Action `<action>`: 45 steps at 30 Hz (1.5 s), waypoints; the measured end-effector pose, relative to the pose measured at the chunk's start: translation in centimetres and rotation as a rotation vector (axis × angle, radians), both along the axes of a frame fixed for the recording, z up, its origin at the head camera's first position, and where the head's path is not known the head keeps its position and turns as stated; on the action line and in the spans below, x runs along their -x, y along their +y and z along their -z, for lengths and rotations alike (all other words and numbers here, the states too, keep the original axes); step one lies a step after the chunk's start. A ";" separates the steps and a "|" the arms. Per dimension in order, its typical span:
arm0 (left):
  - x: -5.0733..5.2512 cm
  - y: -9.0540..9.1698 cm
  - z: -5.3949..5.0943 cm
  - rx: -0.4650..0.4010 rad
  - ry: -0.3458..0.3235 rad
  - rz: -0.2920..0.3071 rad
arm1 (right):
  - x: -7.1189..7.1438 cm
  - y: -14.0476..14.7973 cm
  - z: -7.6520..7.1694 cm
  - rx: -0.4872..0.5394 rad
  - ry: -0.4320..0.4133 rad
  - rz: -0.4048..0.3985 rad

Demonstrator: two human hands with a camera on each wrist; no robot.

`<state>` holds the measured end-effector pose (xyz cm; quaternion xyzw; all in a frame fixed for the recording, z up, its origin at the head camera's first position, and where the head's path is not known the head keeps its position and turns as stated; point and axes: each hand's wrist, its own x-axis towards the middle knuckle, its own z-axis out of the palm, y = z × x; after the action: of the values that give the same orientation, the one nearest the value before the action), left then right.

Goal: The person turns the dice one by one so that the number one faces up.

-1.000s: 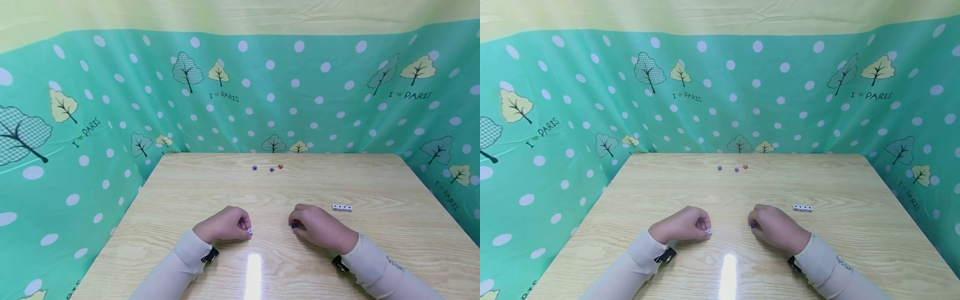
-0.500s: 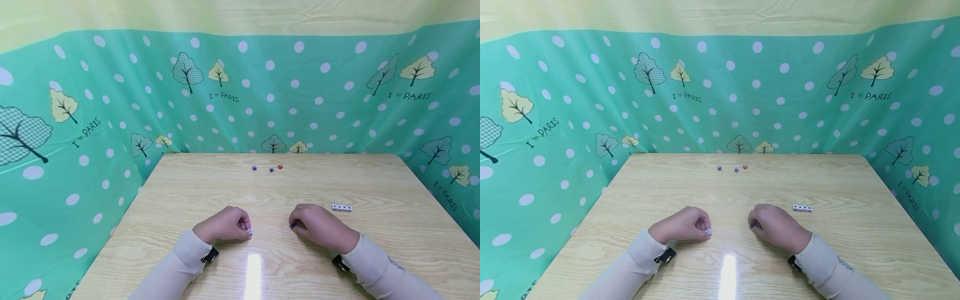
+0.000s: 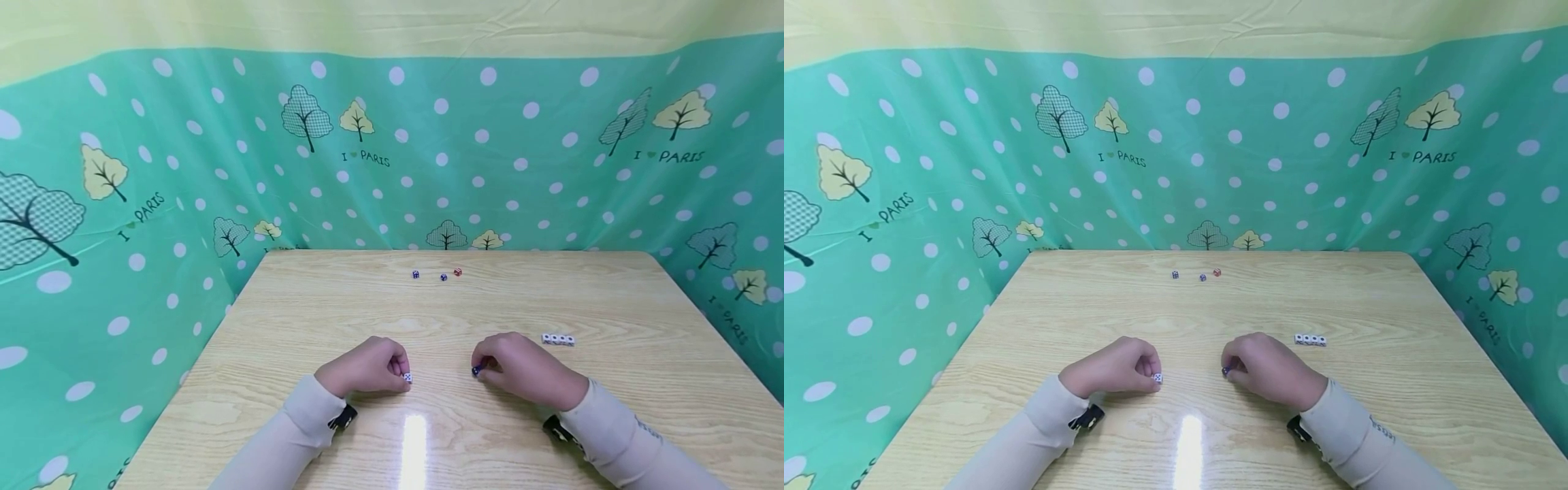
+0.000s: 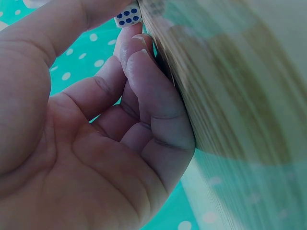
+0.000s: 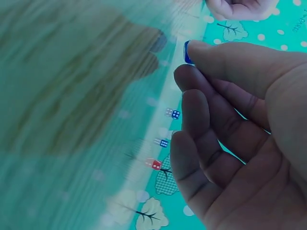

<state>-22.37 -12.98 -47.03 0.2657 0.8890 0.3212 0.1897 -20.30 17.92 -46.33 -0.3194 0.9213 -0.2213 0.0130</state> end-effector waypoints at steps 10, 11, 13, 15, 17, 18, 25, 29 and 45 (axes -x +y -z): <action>0.0 0.0 0.1 0.005 -0.012 -0.010 | 0.4 0.2 0.6 -0.001 -0.038 0.009; 0.0 0.0 0.1 0.005 -0.012 -0.009 | 0.4 0.2 0.7 0.000 -0.036 0.009; 0.0 0.0 0.2 0.005 -0.012 -0.009 | 0.4 0.3 0.8 -0.001 -0.034 0.010; 0.0 0.0 0.2 0.006 -0.010 -0.010 | 0.4 0.3 0.8 0.000 -0.036 0.012; 0.0 0.0 0.2 0.006 -0.007 -0.010 | 0.4 0.2 0.8 -0.002 -0.034 0.015; 0.0 0.0 0.2 0.007 -0.005 -0.011 | 0.3 0.2 0.7 -0.005 -0.032 0.017; 0.0 0.0 0.4 0.018 0.011 -0.014 | -0.6 -0.4 0.4 -0.090 0.071 0.033; 0.0 0.0 0.3 0.010 0.013 -0.010 | -1.1 -0.8 0.3 -0.145 0.192 0.025; -0.1 0.1 0.5 0.015 0.009 -0.011 | -1.0 -0.8 1.1 -0.160 0.245 -0.015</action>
<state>-22.30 -12.86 -47.49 0.2607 0.8936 0.3144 0.1859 -19.34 17.08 -47.45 -0.3487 0.9284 -0.1063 -0.0727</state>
